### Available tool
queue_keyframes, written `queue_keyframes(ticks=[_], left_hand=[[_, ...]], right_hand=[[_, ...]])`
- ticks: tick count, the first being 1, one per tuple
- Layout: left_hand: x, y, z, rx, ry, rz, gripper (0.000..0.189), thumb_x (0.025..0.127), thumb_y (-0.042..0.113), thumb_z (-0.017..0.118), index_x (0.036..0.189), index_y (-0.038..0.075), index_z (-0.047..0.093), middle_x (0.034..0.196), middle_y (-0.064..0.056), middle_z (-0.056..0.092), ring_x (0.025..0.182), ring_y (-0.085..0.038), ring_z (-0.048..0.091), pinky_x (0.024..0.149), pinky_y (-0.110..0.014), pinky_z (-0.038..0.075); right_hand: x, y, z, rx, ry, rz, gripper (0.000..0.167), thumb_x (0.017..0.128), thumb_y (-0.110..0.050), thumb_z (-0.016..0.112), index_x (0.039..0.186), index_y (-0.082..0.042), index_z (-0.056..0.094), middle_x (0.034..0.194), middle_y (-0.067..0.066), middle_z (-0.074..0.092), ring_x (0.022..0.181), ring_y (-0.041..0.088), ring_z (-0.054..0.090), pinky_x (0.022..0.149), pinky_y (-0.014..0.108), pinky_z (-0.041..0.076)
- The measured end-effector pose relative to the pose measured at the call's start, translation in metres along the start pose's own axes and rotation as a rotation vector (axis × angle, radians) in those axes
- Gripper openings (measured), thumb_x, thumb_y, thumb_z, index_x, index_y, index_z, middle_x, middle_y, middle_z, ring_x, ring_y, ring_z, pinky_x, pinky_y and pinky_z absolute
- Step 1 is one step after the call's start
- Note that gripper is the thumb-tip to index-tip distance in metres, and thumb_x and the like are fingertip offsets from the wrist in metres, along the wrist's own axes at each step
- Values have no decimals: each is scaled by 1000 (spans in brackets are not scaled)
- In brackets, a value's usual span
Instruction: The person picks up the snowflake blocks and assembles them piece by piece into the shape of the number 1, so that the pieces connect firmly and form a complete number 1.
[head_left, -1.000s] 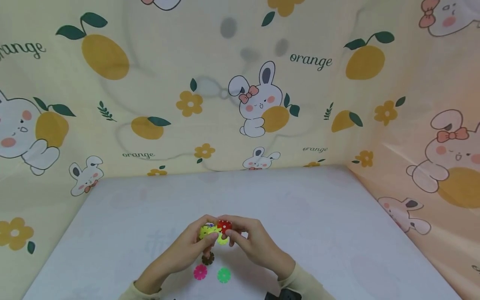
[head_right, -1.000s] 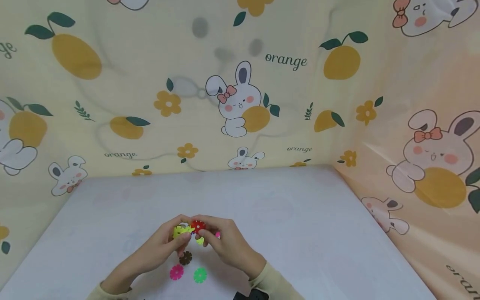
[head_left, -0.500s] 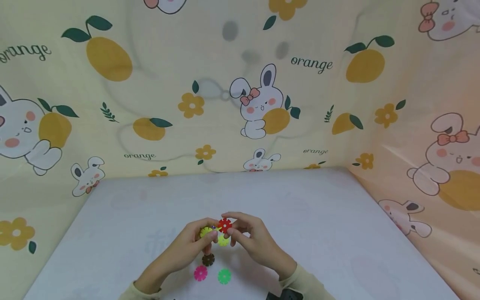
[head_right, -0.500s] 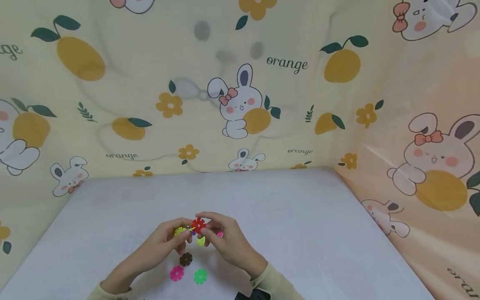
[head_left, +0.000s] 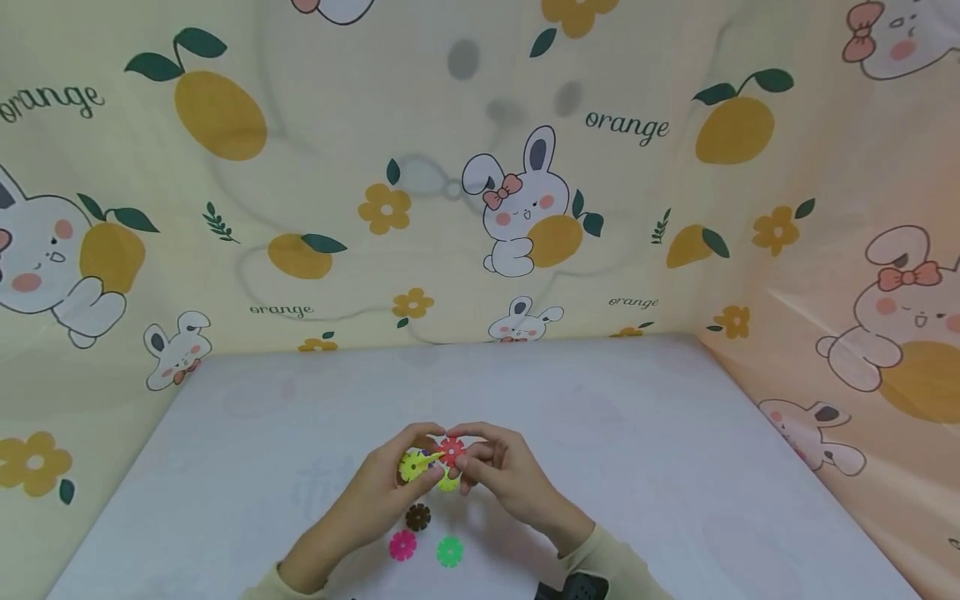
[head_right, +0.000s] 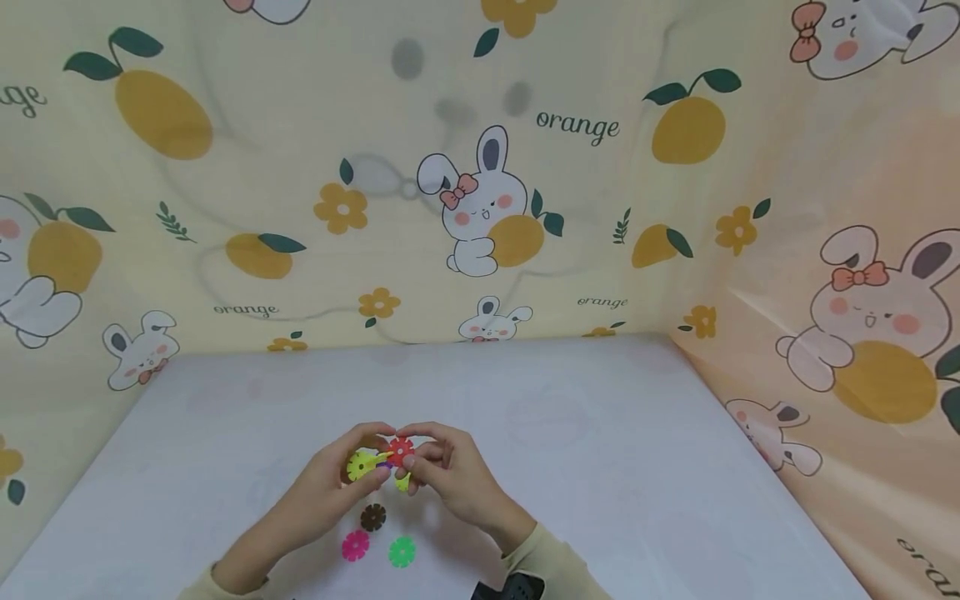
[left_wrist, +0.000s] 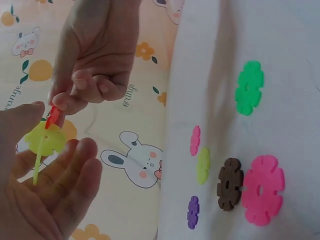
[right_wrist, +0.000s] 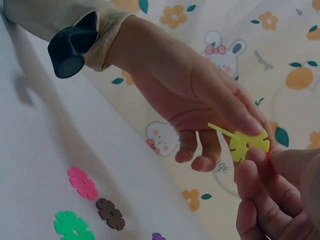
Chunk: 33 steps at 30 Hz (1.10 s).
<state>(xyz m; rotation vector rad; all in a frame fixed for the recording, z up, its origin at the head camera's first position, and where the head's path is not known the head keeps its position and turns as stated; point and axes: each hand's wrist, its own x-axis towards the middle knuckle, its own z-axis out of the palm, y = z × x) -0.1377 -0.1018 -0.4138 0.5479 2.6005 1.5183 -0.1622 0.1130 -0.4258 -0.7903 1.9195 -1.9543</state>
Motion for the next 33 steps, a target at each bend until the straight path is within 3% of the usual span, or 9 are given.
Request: queue_keyframes(ticks=[6, 8, 13, 16, 22, 24, 26, 31, 33], left_hand=[[-1, -1, 3, 37, 38, 34, 41, 94, 34, 72, 131, 22, 59, 110, -3, 70, 85, -8, 61, 72, -20, 54], [-1, -1, 4, 39, 38, 38, 41, 94, 35, 72, 130, 21, 59, 109, -3, 71, 85, -8, 61, 72, -20, 53], [-1, -3, 6, 8, 40, 39, 44, 94, 34, 73, 132, 17, 60, 110, -5, 72, 80, -6, 61, 69, -20, 54], [-1, -4, 6, -14, 50, 35, 45, 92, 30, 75, 132, 14, 61, 111, -6, 72, 79, -7, 63, 69, -20, 55], [0, -5, 9, 8, 99, 14, 41, 87, 27, 81, 124, 14, 69, 119, -2, 73, 108, -20, 67, 88, -22, 55], [1, -4, 9, 8, 106, 19, 39, 86, 26, 82, 121, 15, 70, 118, -1, 73, 108, -20, 66, 88, -22, 55], [1, -4, 10, 13, 113, 28, 37, 85, 24, 82, 119, 16, 70, 116, 0, 73, 107, -19, 67, 89, -24, 55], [3, -3, 12, 30, 133, 19, 32, 84, 21, 83, 114, 19, 71, 110, 3, 74, 106, -17, 67, 94, -31, 55], [3, -3, 12, 22, 134, 10, 32, 83, 21, 84, 113, 19, 71, 109, 3, 74, 105, -17, 67, 92, -30, 55]], right_hand=[[0, 2, 2, 30, 18, 48, 43, 101, -13, 63, 134, 10, 47, 84, -3, 73, 68, 5, 66, 73, 20, 56], [1, 2, 3, 32, 36, 63, 41, 100, -13, 64, 131, 8, 47, 84, 3, 74, 67, 5, 66, 73, 21, 57], [2, 2, 5, 23, 58, 71, 35, 99, -11, 65, 124, 8, 48, 91, 35, 68, 66, 6, 66, 72, 22, 57], [2, 2, 6, 27, 43, 59, 32, 100, -9, 63, 121, 10, 50, 91, 41, 65, 67, 6, 66, 72, 22, 57], [2, 4, 8, 69, 2, 18, 29, 100, -7, 61, 112, 16, 50, 81, 1, 75, 70, 4, 68, 72, 21, 56], [2, 5, 9, 89, -15, -1, 29, 101, -6, 60, 111, 18, 49, 81, -9, 73, 71, 4, 69, 73, 21, 57], [1, 5, 9, 95, -28, -20, 28, 101, -5, 60, 110, 19, 49, 81, -3, 75, 73, 4, 70, 73, 21, 57], [0, 5, 10, 73, -57, -32, 28, 103, -8, 57, 109, 18, 51, 88, 40, 66, 76, 5, 72, 75, 24, 58], [0, 4, 10, 65, -66, -22, 29, 103, -11, 57, 110, 17, 52, 93, 49, 59, 77, 5, 73, 75, 25, 58]])
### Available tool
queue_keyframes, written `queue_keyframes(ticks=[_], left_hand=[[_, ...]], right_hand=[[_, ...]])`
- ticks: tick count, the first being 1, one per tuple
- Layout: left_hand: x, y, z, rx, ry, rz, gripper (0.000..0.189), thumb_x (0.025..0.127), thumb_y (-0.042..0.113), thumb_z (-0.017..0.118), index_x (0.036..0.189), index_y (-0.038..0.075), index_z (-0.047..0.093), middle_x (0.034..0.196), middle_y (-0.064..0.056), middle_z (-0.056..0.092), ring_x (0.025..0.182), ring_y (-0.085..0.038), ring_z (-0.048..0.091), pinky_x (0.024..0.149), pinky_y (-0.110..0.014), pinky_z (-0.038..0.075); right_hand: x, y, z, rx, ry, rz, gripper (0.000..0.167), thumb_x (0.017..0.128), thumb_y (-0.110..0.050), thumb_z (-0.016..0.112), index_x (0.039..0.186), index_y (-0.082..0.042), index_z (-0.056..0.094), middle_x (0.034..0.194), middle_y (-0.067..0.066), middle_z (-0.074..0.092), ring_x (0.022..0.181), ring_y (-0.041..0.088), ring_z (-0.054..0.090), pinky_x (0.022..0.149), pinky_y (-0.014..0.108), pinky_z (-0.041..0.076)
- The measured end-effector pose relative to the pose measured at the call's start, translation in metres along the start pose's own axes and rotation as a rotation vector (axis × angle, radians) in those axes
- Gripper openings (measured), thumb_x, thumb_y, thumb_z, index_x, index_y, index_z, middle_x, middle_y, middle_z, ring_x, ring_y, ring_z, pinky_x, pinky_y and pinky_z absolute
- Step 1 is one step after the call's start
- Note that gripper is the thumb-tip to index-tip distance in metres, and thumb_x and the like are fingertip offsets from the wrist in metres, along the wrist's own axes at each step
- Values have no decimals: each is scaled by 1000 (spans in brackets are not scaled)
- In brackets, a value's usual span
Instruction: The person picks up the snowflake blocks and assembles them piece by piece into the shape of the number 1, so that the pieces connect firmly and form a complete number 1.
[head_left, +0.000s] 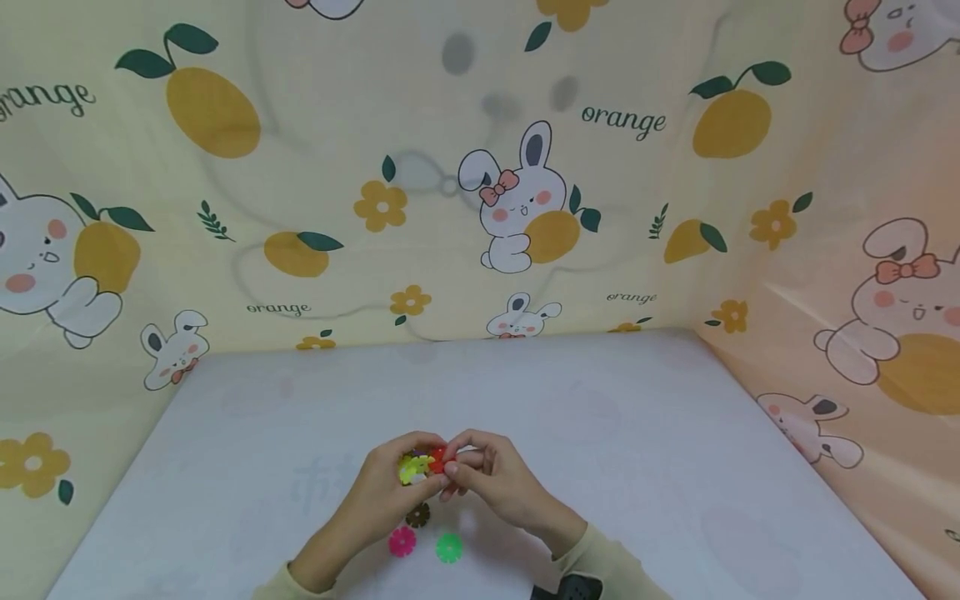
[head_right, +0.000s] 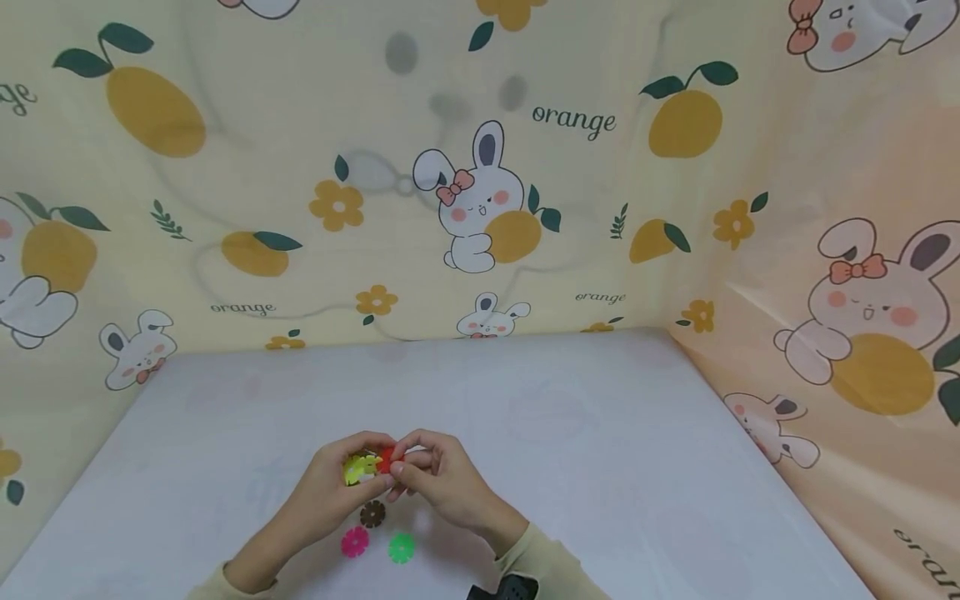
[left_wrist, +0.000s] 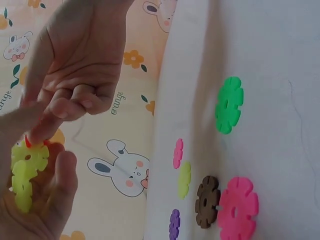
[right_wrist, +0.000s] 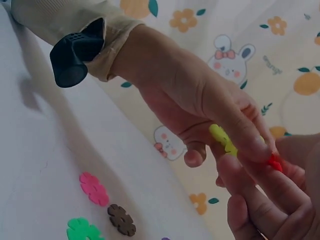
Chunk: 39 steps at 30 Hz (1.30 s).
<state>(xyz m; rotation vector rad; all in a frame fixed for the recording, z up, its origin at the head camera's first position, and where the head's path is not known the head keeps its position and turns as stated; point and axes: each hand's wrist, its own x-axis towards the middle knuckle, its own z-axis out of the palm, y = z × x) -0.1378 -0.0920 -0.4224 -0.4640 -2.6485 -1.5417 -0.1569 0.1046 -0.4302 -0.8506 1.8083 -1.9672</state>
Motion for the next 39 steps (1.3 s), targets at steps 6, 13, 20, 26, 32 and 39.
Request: queue_keyframes(ticks=[6, 13, 20, 26, 32, 39], left_hand=[[0, -1, -2, 11, 1, 12, 31, 84, 25, 84, 112, 20, 70, 105, 6, 75, 101, -13, 67, 92, -28, 55], [2, -2, -17, 2, 101, 36, 37, 82, 18, 85, 115, 16, 68, 93, 4, 74, 86, -9, 65, 76, -22, 55], [3, 0, -29, 12, 166, 11, 42, 80, 14, 86, 118, 19, 67, 97, 2, 73, 88, -13, 63, 75, -19, 55], [4, 3, -29, 15, 134, -34, 42, 82, 17, 85, 119, 20, 66, 106, 2, 72, 96, -15, 63, 82, -19, 53], [5, 3, -29, 8, 123, -38, 41, 83, 15, 84, 120, 20, 66, 107, 2, 72, 97, -15, 63, 82, -20, 53], [5, -2, -28, -5, 107, -32, 39, 84, 19, 83, 119, 20, 66, 104, 3, 72, 96, -15, 63, 84, -23, 53]], right_hand=[[-1, -3, -3, 5, -55, 22, 31, 104, -16, 57, 115, 13, 53, 101, 48, 60, 81, 7, 73, 78, 28, 57], [-1, -6, -11, -30, 4, 7, 32, 102, -11, 58, 129, 4, 49, 118, 37, 64, 80, 8, 72, 82, 28, 59], [2, 8, -15, -265, -103, 139, 28, 99, -8, 62, 125, 2, 60, 116, 30, 67, 88, 6, 68, 84, 23, 56], [-1, 21, -13, -515, -220, 263, 29, 92, -10, 74, 120, -9, 69, 106, 8, 72, 82, 1, 60, 77, 17, 51], [-5, 27, -9, -564, -276, 355, 33, 86, -14, 81, 117, -18, 73, 94, -7, 67, 80, 1, 55, 74, 17, 50], [-5, 30, 0, -723, -326, 357, 27, 82, -17, 85, 107, -22, 75, 89, -15, 63, 81, -1, 53, 77, 16, 50]])
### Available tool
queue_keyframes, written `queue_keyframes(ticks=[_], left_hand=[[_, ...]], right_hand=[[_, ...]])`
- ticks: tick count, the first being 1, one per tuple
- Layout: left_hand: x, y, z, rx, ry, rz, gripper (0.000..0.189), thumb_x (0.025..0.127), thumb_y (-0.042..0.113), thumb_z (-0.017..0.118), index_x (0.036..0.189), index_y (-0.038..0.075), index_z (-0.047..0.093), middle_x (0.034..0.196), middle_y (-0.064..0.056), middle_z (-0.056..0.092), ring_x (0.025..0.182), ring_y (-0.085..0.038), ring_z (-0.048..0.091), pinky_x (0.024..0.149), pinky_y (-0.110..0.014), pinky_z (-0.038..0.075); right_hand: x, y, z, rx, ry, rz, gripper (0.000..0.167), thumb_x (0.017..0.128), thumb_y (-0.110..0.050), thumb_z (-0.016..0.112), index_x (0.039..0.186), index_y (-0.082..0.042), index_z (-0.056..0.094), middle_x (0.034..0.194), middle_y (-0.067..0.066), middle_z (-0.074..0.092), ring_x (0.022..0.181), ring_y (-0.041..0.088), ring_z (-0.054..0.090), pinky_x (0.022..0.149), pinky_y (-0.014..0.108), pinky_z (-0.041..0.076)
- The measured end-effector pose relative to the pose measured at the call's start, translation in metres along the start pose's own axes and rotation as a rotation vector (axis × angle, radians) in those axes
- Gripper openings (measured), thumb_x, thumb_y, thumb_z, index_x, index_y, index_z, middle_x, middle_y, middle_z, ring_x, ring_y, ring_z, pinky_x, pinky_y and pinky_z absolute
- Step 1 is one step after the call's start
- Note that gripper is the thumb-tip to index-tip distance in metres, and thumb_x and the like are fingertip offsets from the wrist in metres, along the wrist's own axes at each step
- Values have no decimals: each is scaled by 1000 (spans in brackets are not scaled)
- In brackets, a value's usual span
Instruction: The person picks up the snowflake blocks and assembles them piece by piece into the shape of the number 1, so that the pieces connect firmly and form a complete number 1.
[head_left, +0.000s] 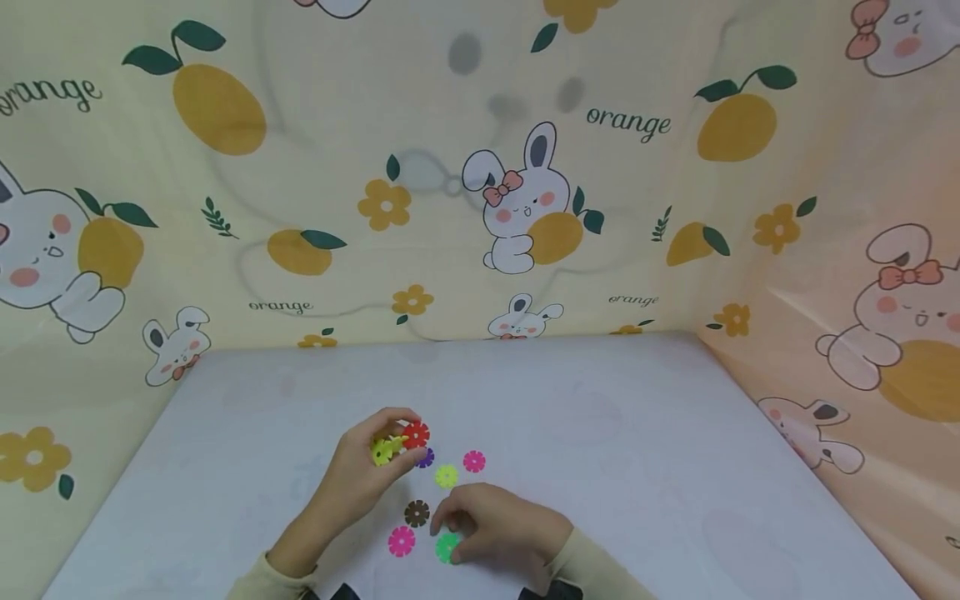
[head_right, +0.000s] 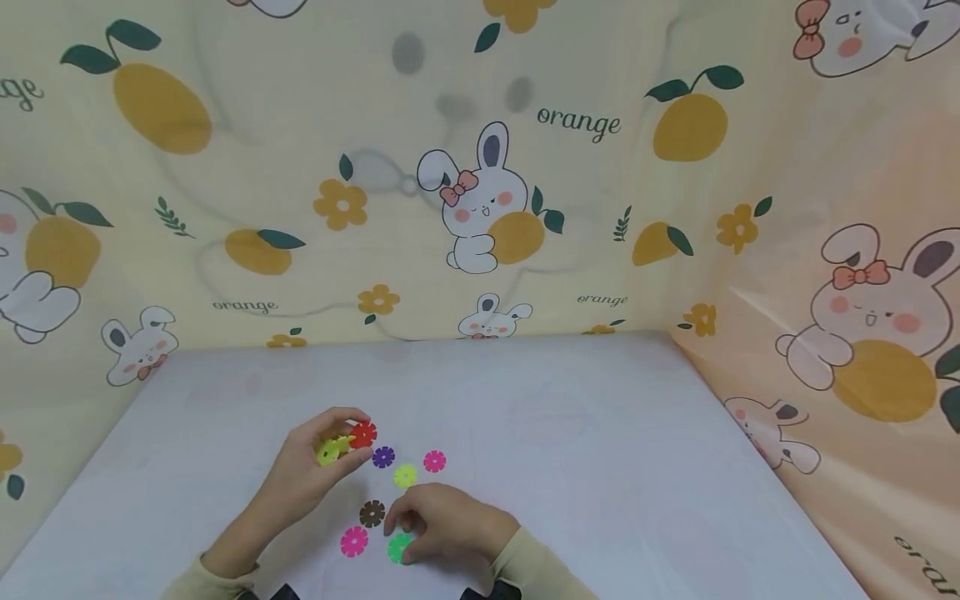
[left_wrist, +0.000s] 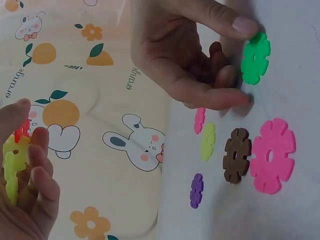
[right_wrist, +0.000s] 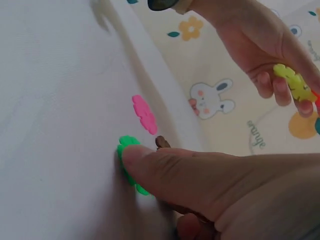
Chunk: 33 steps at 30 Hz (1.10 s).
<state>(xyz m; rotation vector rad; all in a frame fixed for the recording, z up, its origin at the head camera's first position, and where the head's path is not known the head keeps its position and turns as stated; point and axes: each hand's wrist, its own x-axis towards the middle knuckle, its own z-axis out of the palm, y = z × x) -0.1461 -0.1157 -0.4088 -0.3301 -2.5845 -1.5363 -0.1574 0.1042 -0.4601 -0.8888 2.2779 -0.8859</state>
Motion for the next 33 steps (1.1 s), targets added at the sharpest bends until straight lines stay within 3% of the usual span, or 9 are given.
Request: queue_keyframes(ticks=[5, 8, 15, 19, 23, 26, 33], left_hand=[[0, -1, -1, 0, -8, 7, 38, 85, 23, 83, 119, 22, 66, 103, 5, 72, 98, -14, 62, 89, -27, 51], [0, -1, -1, -12, -10, 1, 38, 84, 22, 83, 118, 22, 67, 102, 3, 71, 96, -16, 61, 83, -24, 53], [-1, -3, 1, -25, -22, 4, 37, 84, 25, 84, 117, 23, 67, 98, 2, 71, 92, -18, 60, 76, -21, 53], [0, -2, 3, -32, -30, -15, 38, 83, 26, 84, 117, 23, 67, 96, 1, 72, 90, -18, 60, 74, -21, 52], [0, 0, 3, -50, -33, -47, 39, 83, 25, 84, 118, 23, 66, 94, 0, 71, 87, -18, 59, 71, -21, 53], [0, 0, 3, -63, -32, -53, 40, 83, 22, 84, 118, 22, 66, 89, 0, 72, 80, -16, 59, 67, -21, 52], [-1, -1, 3, -98, -47, -31, 38, 85, 17, 82, 118, 13, 64, 84, 1, 75, 65, -9, 54, 59, -20, 46]], right_hand=[[0, -4, 2, -116, 15, -38, 23, 82, -18, 85, 102, -22, 74, 91, -17, 64, 81, -4, 52, 79, 14, 49], [0, -6, 2, -128, 23, -46, 21, 83, -18, 85, 99, -21, 72, 90, -17, 63, 80, -4, 51, 79, 14, 49], [1, -2, 3, 85, 85, 4, 18, 86, -12, 80, 92, -21, 65, 80, -13, 60, 73, -1, 53, 71, 17, 50], [-1, 1, -5, 114, 139, -20, 14, 89, -13, 78, 94, -18, 67, 81, -12, 64, 72, -1, 56, 72, 18, 50], [-1, 0, -13, 186, 207, -48, 8, 94, -13, 72, 98, -13, 65, 78, -2, 67, 67, 2, 57, 66, 17, 48], [0, -2, -15, 258, 256, -77, 6, 100, -13, 64, 104, -8, 65, 81, 8, 68, 63, 3, 56, 61, 17, 47], [-1, -5, -19, 363, 370, -167, 26, 108, -9, 44, 130, -8, 58, 95, 24, 65, 60, 5, 51, 56, 18, 46]])
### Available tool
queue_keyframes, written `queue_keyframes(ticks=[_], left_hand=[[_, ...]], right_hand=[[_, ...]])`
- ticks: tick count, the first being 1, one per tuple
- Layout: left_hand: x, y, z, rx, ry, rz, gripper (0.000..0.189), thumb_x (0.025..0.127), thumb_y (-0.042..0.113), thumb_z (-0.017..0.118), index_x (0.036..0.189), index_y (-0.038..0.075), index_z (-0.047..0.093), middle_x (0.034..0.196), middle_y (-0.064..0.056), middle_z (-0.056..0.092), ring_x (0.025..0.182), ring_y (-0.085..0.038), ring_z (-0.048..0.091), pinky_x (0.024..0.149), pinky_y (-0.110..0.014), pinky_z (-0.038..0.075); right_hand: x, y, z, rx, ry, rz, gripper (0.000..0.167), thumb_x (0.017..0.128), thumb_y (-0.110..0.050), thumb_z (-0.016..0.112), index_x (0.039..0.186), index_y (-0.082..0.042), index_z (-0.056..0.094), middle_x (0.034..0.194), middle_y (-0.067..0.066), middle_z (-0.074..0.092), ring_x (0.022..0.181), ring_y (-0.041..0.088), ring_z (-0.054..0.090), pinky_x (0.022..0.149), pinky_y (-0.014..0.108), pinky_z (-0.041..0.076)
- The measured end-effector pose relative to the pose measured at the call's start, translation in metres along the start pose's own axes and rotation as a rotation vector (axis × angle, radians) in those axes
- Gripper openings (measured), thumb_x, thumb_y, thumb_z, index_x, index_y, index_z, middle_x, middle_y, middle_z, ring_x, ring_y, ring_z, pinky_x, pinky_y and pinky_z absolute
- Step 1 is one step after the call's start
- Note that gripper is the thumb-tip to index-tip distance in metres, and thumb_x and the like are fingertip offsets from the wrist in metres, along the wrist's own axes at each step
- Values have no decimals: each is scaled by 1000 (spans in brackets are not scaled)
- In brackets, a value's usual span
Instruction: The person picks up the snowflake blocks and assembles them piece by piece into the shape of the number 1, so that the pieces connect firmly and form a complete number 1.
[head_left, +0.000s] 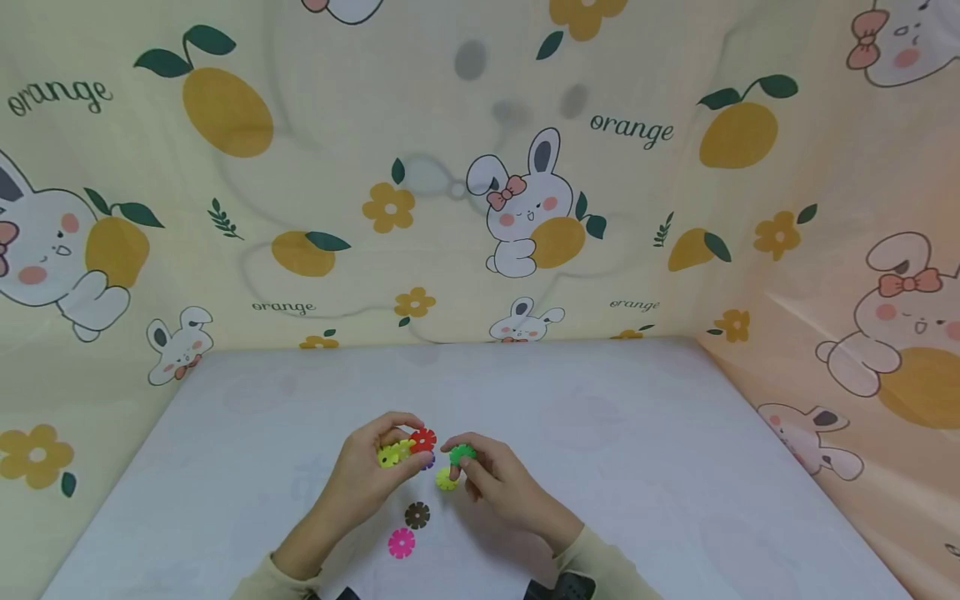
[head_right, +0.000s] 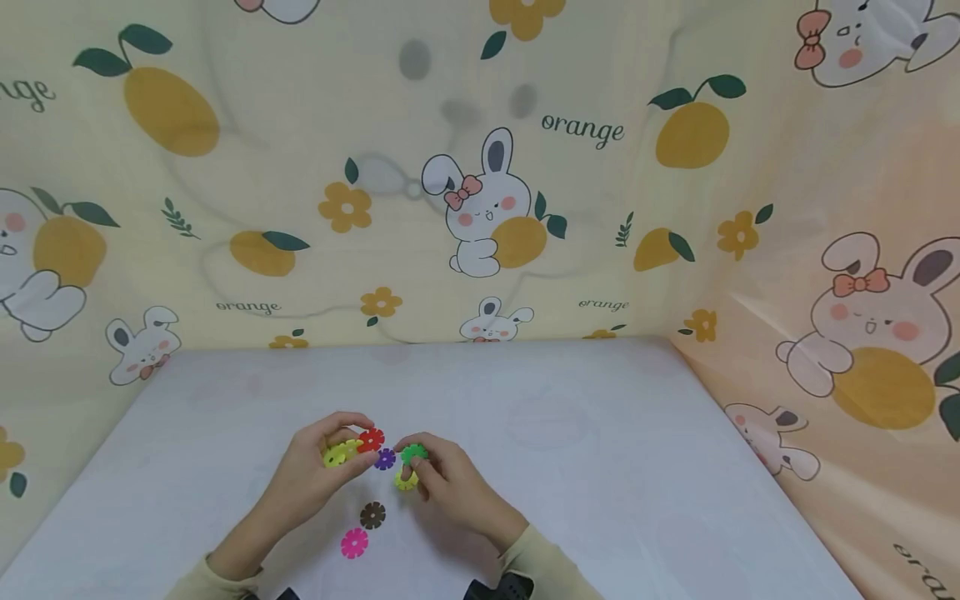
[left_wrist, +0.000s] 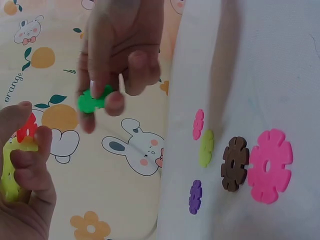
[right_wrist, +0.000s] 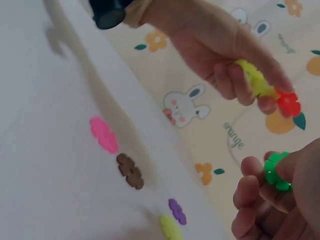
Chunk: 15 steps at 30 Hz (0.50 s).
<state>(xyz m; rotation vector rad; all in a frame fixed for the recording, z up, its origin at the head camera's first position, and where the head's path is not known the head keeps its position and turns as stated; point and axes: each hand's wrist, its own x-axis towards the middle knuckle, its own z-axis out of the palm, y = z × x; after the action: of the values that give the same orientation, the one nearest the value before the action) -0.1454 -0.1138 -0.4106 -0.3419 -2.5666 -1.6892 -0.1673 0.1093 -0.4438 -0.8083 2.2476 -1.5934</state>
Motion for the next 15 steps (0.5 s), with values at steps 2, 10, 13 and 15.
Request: queue_keyframes(ticks=[2, 10, 13, 15], left_hand=[[0, 0, 1, -11, -8, 11, 36, 85, 16, 82, 116, 12, 65, 84, 0, 75, 64, -9, 54, 58, -21, 47], [0, -1, 4, -52, -77, 46, 33, 88, 19, 79, 116, 11, 62, 86, -4, 75, 64, -8, 54, 58, -21, 48], [0, -2, 4, -53, -91, 38, 33, 89, 23, 79, 115, 11, 63, 86, -4, 74, 64, -8, 54, 58, -21, 48], [-1, -2, 4, -64, -105, 42, 33, 89, 23, 79, 115, 10, 63, 84, -5, 73, 64, -8, 53, 58, -21, 48]], right_hand=[[-1, -2, -1, 39, 24, -10, 28, 108, -9, 44, 134, -9, 55, 97, 28, 65, 59, 9, 52, 57, 20, 47], [-2, -10, -3, 199, 117, -34, 28, 105, -9, 53, 132, -2, 48, 94, 41, 64, 56, 5, 54, 56, 21, 46], [-3, -12, -2, 246, 136, -48, 27, 104, -8, 55, 128, 2, 48, 92, 43, 63, 55, 5, 53, 55, 21, 46], [-3, -14, -2, 261, 143, -58, 26, 103, -8, 55, 125, 4, 48, 89, 42, 63, 54, 5, 53, 55, 20, 46]])
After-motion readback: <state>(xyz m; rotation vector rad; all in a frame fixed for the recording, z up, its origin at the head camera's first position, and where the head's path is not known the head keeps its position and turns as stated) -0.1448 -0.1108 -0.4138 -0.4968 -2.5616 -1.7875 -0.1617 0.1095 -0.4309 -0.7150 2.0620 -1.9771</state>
